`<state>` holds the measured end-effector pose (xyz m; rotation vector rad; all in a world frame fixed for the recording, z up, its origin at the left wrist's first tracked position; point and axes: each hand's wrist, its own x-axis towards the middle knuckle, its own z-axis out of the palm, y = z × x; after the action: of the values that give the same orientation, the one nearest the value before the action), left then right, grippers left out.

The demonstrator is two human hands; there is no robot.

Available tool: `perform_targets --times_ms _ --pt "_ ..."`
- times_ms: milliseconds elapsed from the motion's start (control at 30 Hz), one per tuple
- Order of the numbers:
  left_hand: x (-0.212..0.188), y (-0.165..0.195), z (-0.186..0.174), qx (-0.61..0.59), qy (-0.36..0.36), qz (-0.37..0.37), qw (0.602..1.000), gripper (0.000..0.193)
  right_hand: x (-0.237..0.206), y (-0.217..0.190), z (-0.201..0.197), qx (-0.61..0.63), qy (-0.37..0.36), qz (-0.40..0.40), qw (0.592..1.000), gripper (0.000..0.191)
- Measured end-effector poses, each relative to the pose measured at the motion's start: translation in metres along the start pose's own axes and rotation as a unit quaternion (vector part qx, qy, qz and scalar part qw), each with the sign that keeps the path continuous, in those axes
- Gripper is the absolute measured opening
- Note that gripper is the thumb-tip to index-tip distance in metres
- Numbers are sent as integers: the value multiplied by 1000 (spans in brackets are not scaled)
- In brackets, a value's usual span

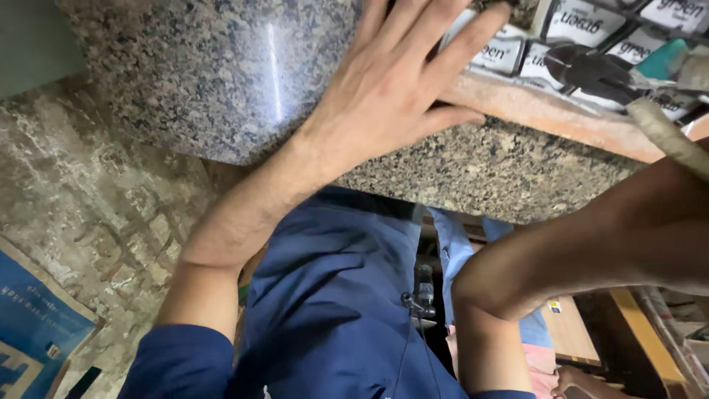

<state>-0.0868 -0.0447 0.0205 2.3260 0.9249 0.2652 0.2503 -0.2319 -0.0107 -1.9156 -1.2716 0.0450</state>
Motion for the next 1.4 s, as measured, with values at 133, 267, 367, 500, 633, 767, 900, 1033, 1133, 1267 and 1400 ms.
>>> perform_targets --times_ms 133,267,367,500,633,767,900,1033,1133,1267,1400 --pt "1 -2 1 -4 -5 4 1000 89 2 -2 7 -41 4 -30 999 23" --pt "1 -1 0 -10 -2 13 1000 88 3 -9 9 -65 27 -55 996 24" --pt "0 -1 -2 -13 -8 9 1000 88 1 -16 8 -77 34 -70 994 24" --pt "0 -3 -3 -7 -17 16 1000 89 1 -23 11 -95 30 -84 992 25" --pt "-1 -4 2 -3 -8 25 1000 90 2 -33 15 -123 26 -113 986 25" --pt "-1 -4 6 -3 6 28 1000 90 9 -45 17 -232 40 -131 963 22" --pt "-2 -5 4 13 -6 35 999 88 23 -63 22 182 -8 113 977 15" --pt "-2 -4 3 23 -17 24 999 86 37 -87 36 299 -3 92 950 27" --pt "-2 -4 5 10 -10 26 1000 85 53 -98 52 352 -22 64 933 36" --pt "-1 -3 5 20 -3 26 999 84 68 -112 65 397 -42 27 917 49" --pt "3 -3 1 19 2 37 999 87 78 -120 78 474 -13 40 879 63"
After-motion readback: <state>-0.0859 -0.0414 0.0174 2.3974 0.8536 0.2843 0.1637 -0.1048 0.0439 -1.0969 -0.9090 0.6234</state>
